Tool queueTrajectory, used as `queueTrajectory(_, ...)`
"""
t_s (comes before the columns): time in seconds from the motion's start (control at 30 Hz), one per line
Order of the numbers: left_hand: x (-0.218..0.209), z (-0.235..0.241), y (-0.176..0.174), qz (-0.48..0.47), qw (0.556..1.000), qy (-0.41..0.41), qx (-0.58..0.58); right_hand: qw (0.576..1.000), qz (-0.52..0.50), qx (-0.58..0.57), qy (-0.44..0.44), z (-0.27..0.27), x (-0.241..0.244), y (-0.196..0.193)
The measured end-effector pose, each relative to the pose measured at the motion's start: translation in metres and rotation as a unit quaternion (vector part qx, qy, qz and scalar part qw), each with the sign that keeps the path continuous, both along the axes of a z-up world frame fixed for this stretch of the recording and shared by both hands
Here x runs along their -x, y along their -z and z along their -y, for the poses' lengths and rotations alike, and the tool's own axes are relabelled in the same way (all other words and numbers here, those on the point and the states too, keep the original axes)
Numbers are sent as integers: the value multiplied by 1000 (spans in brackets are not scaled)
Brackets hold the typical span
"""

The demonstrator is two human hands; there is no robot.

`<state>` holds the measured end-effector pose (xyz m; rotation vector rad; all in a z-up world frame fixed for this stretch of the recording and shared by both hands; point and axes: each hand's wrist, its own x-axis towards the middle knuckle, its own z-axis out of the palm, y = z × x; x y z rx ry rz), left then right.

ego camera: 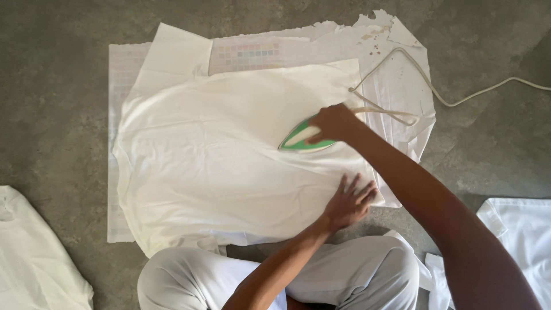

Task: The person sits on the floor and irons a white shirt laid out on a patterned cloth. They use a green iron to smooth the fabric, repeatedly adjusting the shirt's position and sleeves to ensure even coverage.

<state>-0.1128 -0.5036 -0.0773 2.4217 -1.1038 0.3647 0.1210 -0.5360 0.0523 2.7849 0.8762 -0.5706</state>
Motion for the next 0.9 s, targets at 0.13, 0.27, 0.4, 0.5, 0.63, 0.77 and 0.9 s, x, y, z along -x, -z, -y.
queueTrajectory(0.13,18,-20,-58,5,999,-23,22,995,32,0,95,36,-37,25)
queueTrajectory(0.27,28,-33,-54,-142,985,42,86,989,39,2,141,35,-37,14)
queueTrajectory(0.4,14,-68,-28,-323,887,10,330,997,-1,2,81,18,-15,-6)
queueTrajectory(0.5,-27,-143,-40,-235,880,-205,359,999,-14,25,32,2,7,-1)
queueTrajectory(0.63,-111,-241,-36,-63,915,-326,228,999,13,6,36,-5,-5,2)
queueTrajectory(0.77,-139,-305,-71,-247,921,-286,-94,986,19,-46,157,-13,-37,18)
queueTrajectory(0.9,-135,-325,-104,-316,889,-265,-197,991,-24,-58,120,-43,-19,-9)
